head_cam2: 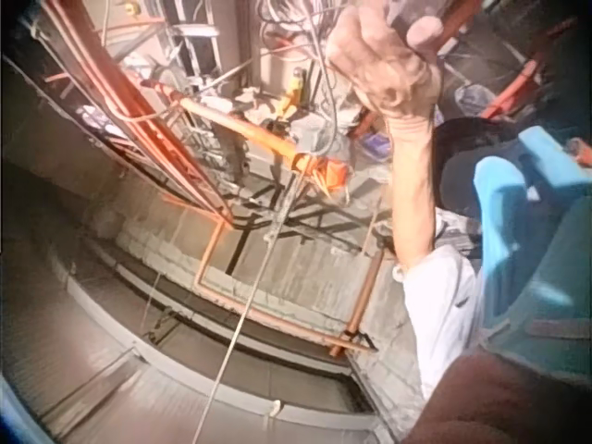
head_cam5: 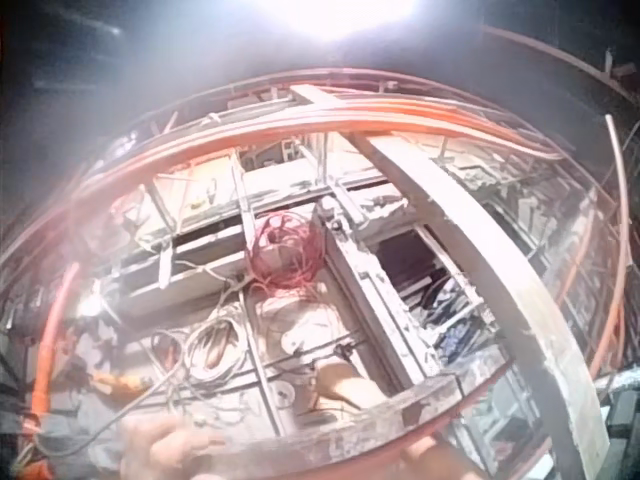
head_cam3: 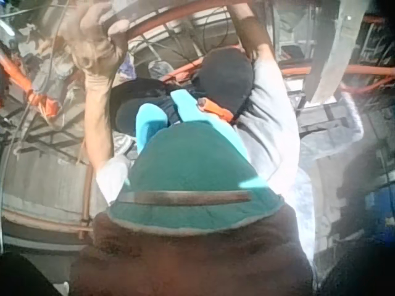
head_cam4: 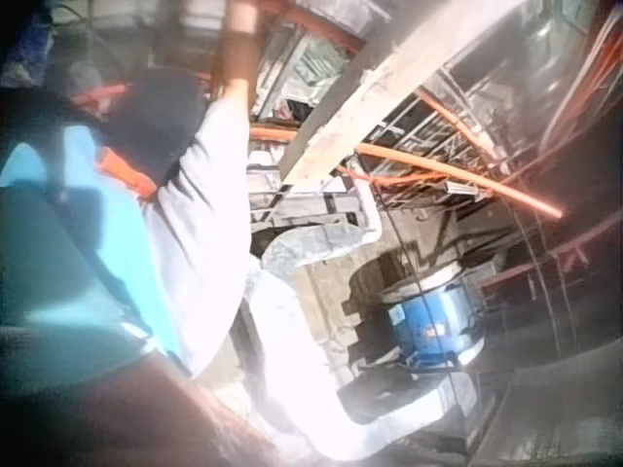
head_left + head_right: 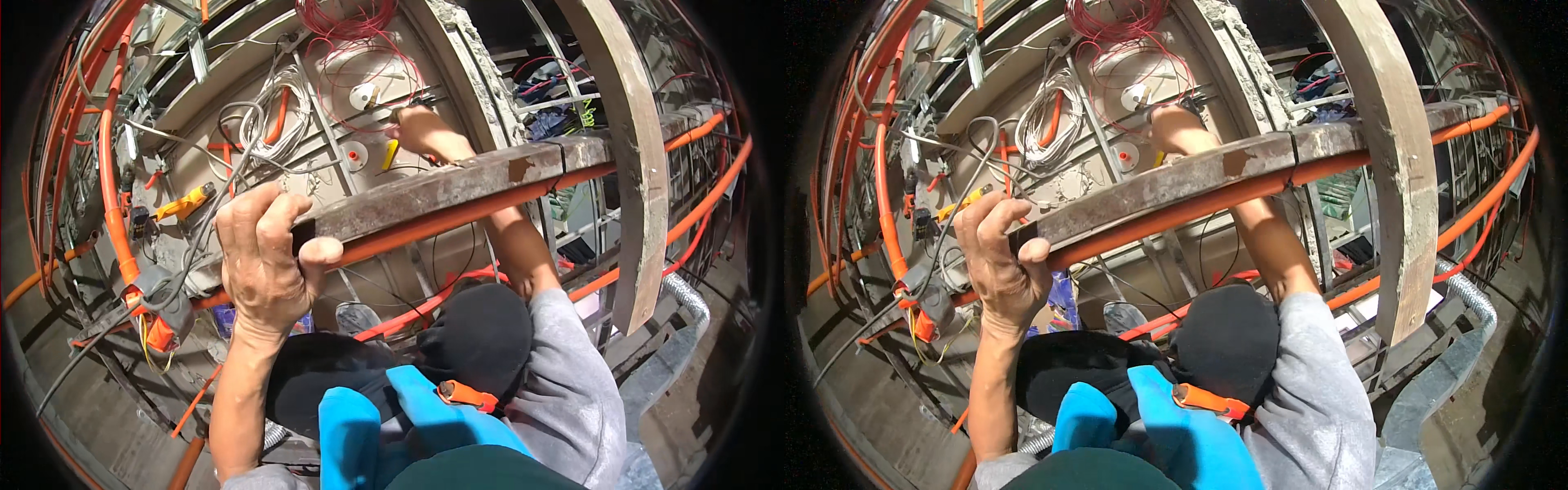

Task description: The person pulls wire through overhead conduit framework, connects wires together, wraps the connection with electrical tape, and trims the wire using pliers.

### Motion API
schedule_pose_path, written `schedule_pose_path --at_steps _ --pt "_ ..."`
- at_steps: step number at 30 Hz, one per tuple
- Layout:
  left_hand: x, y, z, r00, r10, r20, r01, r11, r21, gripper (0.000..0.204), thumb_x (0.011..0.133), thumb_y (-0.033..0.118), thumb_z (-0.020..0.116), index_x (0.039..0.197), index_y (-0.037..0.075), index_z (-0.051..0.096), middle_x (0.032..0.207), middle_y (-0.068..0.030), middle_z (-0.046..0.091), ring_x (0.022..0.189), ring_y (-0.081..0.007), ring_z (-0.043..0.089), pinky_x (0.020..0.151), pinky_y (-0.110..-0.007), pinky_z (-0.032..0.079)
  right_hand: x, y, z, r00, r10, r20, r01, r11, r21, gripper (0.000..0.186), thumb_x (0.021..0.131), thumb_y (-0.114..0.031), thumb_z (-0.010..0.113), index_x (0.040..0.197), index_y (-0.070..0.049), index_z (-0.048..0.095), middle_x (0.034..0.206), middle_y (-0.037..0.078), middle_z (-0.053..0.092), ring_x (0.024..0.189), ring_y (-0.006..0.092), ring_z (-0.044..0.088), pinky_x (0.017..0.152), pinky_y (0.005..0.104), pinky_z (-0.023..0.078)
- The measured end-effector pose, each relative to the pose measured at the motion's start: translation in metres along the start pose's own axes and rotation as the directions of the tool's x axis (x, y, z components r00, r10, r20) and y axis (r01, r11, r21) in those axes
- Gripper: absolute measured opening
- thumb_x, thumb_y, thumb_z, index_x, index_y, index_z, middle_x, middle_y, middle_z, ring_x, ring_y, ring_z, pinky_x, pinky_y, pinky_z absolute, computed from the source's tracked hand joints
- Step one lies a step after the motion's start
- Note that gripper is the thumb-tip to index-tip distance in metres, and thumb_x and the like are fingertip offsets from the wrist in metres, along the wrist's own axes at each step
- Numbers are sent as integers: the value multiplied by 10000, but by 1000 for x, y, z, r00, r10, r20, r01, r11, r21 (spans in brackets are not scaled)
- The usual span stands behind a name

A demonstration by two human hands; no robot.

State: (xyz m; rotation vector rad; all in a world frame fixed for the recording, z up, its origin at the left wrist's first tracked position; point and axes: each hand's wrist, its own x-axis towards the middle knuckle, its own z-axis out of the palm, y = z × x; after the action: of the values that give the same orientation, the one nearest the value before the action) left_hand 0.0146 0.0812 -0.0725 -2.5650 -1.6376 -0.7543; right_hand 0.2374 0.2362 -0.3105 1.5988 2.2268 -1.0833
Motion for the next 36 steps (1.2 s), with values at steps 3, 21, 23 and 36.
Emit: schedule_pose_path --at_steps 3,21,23,36 --pt "3 1 6 1000 -10 -25 9 1000 -29 466 967 498 593 1139 65 599 1051 -152 597 937 -337 564 854 -448 467 54 45 5 997 -14 -80 16 999 32 527 953 -434 616 1157 51 650 1145 289 675 1086 408 660 951 461 516" --pt "-2 -1 4 992 -91 82 82 990 113 638 985 690 354 1133 110 575 1007 -90 572 901 -266 528 810 -419 452 188 47 89 951 134 279 -131 991 -28 707 1005 -314 524 1617 -202 188 1641 156 259 1472 350 347 1203 452 299" --pt "-3 -2 2 992 -93 82 82 988 127 642 983 692 352 1119 108 582 1001 -91 573 899 -268 529 811 -418 451 183 31 96 967 102 233 -72 988 -134 551 853 -256 693 1366 -81 592 1370 196 603 1265 342 590 1028 468 506" --pt "-2 -2 5 999 -40 -11 41 993 108 602 981 619 437 1096 52 602 996 -137 609 890 -317 588 804 -444 469 73 -18 63 932 -215 -290 359 645 675 272 905 -56 668 1164 26 674 1017 115 750 941 181 710 876 316 551"
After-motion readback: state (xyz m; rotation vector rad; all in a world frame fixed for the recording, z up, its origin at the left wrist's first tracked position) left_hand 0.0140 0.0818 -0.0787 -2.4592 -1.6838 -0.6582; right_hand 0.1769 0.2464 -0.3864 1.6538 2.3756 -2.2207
